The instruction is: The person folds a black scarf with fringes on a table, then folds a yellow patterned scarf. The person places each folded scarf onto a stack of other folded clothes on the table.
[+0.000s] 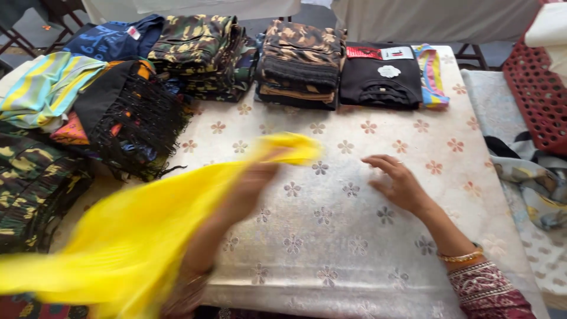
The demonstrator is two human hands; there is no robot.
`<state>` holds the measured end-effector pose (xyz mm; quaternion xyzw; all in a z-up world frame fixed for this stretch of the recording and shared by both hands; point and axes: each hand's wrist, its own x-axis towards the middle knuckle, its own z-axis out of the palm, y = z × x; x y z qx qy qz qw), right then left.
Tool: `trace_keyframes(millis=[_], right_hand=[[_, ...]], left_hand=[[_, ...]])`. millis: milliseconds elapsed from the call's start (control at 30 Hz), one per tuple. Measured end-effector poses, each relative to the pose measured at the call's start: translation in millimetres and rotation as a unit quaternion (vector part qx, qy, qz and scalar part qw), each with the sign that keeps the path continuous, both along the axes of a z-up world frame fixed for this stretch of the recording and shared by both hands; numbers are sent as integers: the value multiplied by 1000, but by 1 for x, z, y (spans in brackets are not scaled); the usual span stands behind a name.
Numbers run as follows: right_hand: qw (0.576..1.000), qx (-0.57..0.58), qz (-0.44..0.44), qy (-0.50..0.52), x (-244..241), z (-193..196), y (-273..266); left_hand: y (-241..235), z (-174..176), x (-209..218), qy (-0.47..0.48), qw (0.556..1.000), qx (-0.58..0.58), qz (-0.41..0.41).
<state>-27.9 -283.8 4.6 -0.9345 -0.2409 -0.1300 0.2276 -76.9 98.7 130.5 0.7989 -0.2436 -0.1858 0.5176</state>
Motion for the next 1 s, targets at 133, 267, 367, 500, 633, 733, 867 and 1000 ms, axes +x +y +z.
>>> trace_keyframes(millis=[133,267,367,500,633,733,867,1000], right_hand=[[946,271,132,122,-24,22,19],[840,478,167,194,-19,-1,-1],[905,397,29,152,1,-18,-31],[851,511,7,118,30,-28,-81],[845,493,-202,-40,38,-22,-133],[878,328,-312,-154,24,2,-134],[956,159,-216,-120,19,5,-106],[996,55,-42,-58,2,31,-49]], left_hand=[[-136,-38,25,-92,990,-56,-95],[-172,-47,40,-63,969,-185,-149],[-142,-57,54,-176,978,-67,-84],[-79,-64,57,-240,964,80,-78],[-43,-63,27,-247,940,184,-149],[-46,-54,-5,-160,915,197,-314],[-57,-54,-1,24,927,133,-350],[-45,-77,70,-123,978,142,-92]])
